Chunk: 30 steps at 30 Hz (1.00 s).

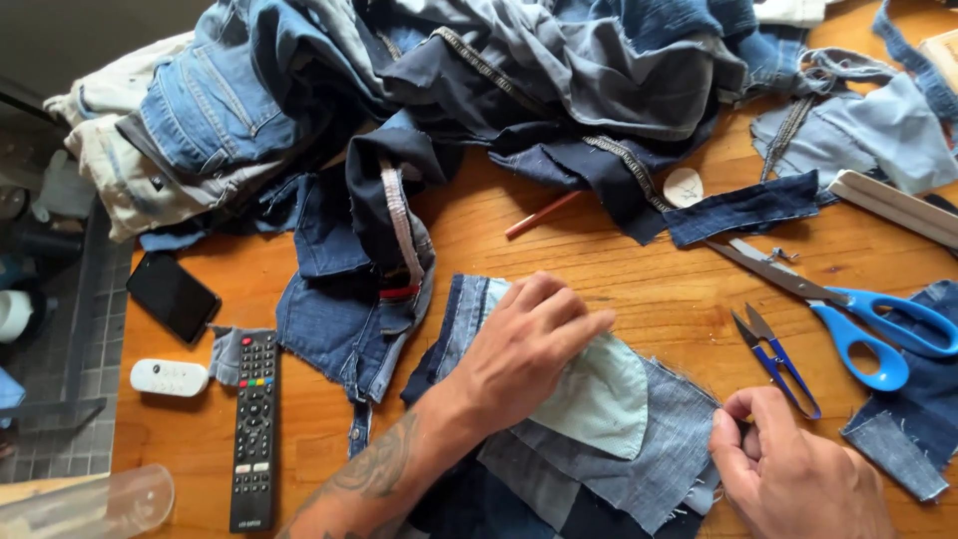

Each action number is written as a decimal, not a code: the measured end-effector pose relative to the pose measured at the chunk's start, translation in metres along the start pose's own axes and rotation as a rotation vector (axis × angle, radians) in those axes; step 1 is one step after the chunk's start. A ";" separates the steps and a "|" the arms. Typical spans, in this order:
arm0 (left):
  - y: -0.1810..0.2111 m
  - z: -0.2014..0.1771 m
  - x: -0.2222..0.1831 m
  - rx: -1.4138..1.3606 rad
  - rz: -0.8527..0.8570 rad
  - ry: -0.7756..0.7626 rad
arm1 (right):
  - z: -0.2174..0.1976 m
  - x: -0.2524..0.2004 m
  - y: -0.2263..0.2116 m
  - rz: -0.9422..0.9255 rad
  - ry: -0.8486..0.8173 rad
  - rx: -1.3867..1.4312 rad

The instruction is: Arranging and aligning denim fabric scraps and patchwork pieces on a table to prepare for assembly.

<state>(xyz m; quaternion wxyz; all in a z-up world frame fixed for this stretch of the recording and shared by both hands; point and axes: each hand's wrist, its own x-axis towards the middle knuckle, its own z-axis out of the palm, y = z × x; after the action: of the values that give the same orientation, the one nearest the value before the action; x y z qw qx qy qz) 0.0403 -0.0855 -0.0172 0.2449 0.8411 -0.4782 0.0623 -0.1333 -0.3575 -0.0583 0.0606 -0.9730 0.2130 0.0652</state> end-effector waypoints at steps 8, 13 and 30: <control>0.007 -0.027 -0.027 0.111 0.226 0.117 | -0.004 0.003 -0.002 0.044 -0.104 0.021; 0.013 -0.040 -0.039 0.116 0.238 -0.024 | 0.010 -0.001 0.005 0.064 0.009 0.039; 0.021 -0.021 -0.041 0.226 0.117 0.027 | -0.049 0.047 -0.066 -0.897 0.168 0.461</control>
<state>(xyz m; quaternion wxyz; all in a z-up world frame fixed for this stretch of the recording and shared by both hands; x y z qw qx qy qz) 0.0039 -0.0527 -0.0049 0.1511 0.8331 -0.5130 0.1412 -0.0580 -0.3246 -0.0110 0.2785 -0.9318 -0.2127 -0.0942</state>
